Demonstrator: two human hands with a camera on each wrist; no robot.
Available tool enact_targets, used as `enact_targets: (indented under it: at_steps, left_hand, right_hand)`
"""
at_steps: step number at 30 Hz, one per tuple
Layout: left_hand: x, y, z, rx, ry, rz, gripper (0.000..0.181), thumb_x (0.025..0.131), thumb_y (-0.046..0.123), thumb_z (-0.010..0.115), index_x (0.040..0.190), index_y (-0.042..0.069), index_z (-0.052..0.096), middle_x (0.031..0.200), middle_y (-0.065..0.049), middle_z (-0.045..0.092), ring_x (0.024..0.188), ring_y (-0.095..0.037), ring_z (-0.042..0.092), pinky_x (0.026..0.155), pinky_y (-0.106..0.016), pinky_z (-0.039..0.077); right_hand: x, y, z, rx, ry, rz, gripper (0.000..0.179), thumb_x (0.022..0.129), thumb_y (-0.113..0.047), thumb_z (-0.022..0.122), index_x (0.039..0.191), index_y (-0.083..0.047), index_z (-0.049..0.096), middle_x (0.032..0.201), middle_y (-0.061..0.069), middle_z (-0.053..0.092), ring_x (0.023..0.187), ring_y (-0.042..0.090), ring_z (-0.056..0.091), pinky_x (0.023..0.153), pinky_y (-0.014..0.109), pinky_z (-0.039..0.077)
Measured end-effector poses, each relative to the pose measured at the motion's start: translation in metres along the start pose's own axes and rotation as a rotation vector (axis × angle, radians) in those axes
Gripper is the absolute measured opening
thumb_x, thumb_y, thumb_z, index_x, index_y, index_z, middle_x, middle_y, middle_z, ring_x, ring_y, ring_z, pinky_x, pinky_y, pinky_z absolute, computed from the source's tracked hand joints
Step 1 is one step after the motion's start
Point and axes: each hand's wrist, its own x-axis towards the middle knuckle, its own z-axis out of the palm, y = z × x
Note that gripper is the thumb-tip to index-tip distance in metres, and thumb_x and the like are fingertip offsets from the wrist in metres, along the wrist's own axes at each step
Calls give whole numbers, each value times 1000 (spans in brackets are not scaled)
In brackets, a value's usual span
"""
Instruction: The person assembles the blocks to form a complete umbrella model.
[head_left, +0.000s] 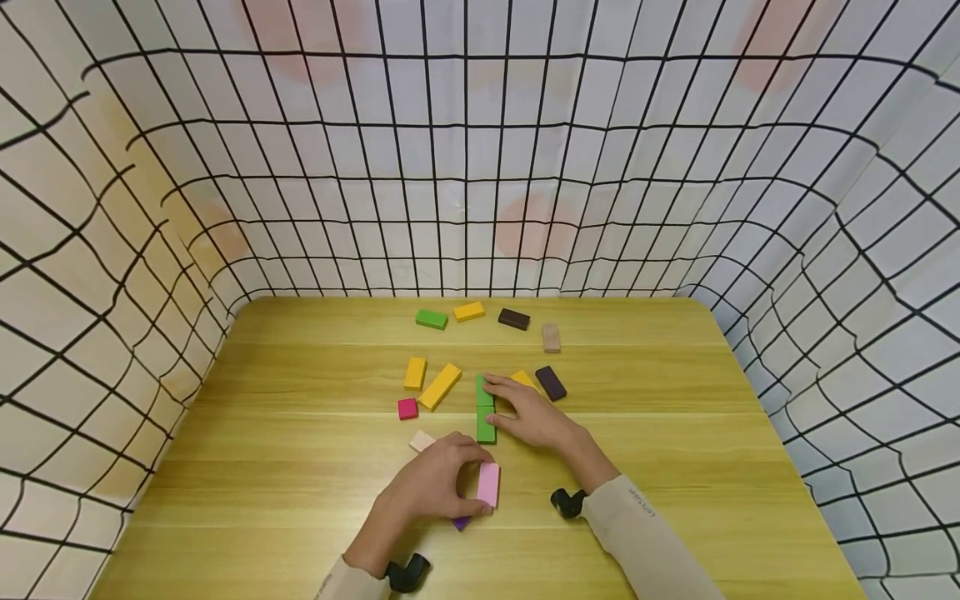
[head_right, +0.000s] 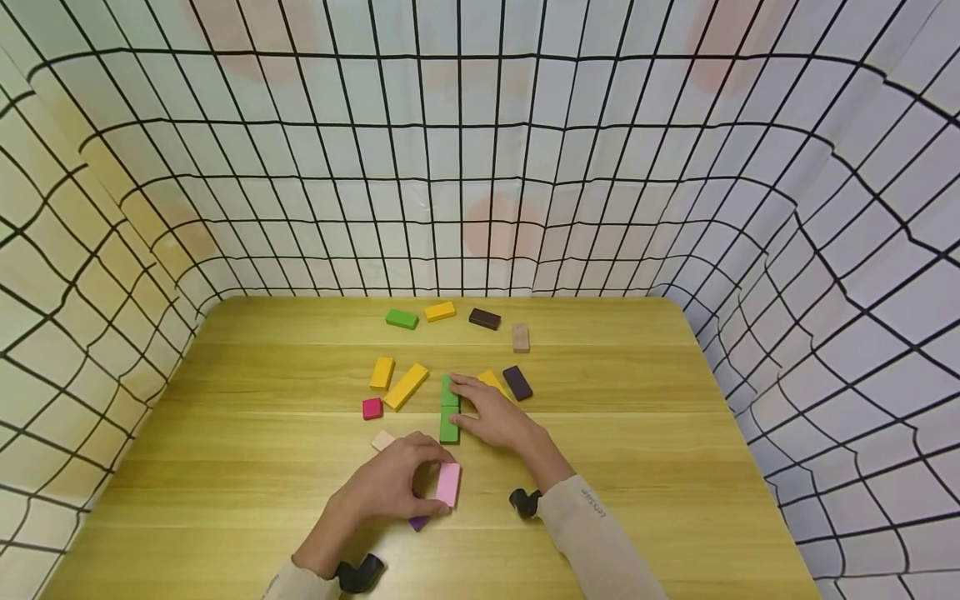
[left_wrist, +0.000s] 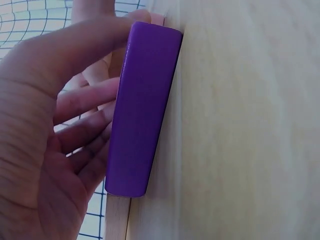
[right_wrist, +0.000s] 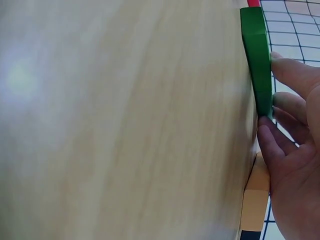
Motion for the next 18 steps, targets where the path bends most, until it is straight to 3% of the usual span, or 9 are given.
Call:
enact_targets:
  at_steps: [13,18]
  left_hand:
    - [3,-6,-1,30,80,-74,59,76,58,86,122,22,76,120,4,66,114,-14,61,99,-36,56]
    - [5,-7,-1,37,115,-67,57,76,57,87,120,21,77,119,2,68,114,-15,62,99,-37,56]
  right_hand:
    - [1,2,1,-8,12,-13,63,102,-36,65,157,-11,45,168,0,33,154,27,33,124,49,33]
    - [1,2,1,-8,14,-10,63,102,-37,65,157,-12,45,168,1,34,154,28,34,124,49,34]
